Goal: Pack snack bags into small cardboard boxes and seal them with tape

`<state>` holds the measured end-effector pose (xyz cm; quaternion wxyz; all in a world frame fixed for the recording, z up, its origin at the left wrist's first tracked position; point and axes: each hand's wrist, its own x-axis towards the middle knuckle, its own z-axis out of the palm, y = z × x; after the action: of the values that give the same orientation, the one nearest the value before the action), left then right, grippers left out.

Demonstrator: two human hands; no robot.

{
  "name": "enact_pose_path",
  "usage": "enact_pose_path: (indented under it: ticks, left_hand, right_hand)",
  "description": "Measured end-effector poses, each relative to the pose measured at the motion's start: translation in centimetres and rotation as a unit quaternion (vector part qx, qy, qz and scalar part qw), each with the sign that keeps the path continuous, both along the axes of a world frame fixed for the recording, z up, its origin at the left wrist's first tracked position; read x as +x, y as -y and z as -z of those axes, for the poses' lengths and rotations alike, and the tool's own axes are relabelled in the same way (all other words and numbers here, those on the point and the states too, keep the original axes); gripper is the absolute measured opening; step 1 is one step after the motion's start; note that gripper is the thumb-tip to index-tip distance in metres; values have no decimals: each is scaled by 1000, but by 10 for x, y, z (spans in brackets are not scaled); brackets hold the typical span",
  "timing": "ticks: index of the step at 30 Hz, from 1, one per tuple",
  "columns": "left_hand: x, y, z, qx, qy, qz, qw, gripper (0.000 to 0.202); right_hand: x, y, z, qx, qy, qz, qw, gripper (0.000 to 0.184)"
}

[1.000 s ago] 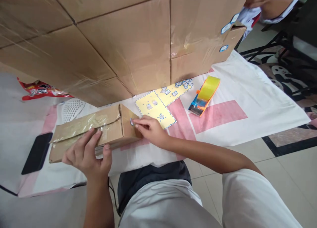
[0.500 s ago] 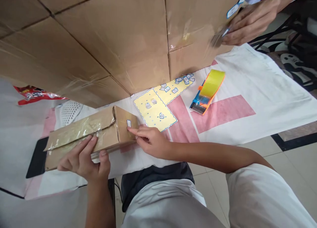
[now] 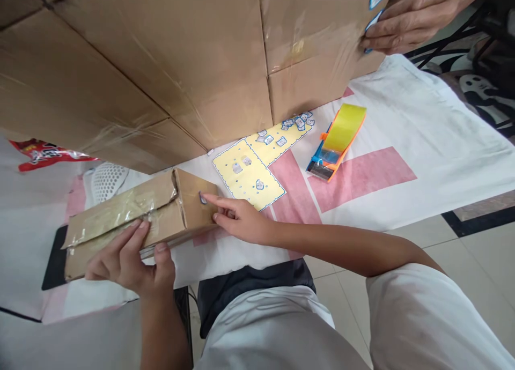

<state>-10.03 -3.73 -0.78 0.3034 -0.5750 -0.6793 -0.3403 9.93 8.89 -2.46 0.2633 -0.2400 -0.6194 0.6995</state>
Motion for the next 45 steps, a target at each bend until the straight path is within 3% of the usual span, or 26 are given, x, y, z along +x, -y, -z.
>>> enact_pose_path:
  ticks: [4, 10, 17, 23, 28, 34, 38, 45]
  left_hand:
    - [2, -3, -2, 10, -10, 6, 1000, 39]
    - [3, -4, -3, 15, -13, 5, 1000, 39]
    - [-2, 0, -2, -8, -9, 1, 1000, 37]
    - [-1, 0, -5, -7, -8, -2, 1000, 37]
    - [-2, -1, -8, -19, -16, 6, 1000, 36]
    - [-5, -2, -7, -21, 4, 0, 1000, 36]
    - [-6, 0, -5, -26, 10, -19, 999, 38]
    - [-7, 0, -4, -19, 1, -22, 1000, 40]
  right_hand:
    - [1, 1, -7, 15, 7, -10, 1000, 62]
    - [-1, 4, -5, -52, -21, 17, 998, 60]
    - [1, 2, -7, 4, -6, -29, 1000, 66]
    - [0, 0, -5, -12, -21, -20, 1000, 64]
    - [-2, -3, -5, 24, 7, -38, 999, 67]
    - [-2, 6, -6, -15, 5, 12, 1000, 62]
    - [-1, 7, -6, -1, 24, -26, 999, 68]
    - [-2, 13, 0, 26, 14, 29, 999, 59]
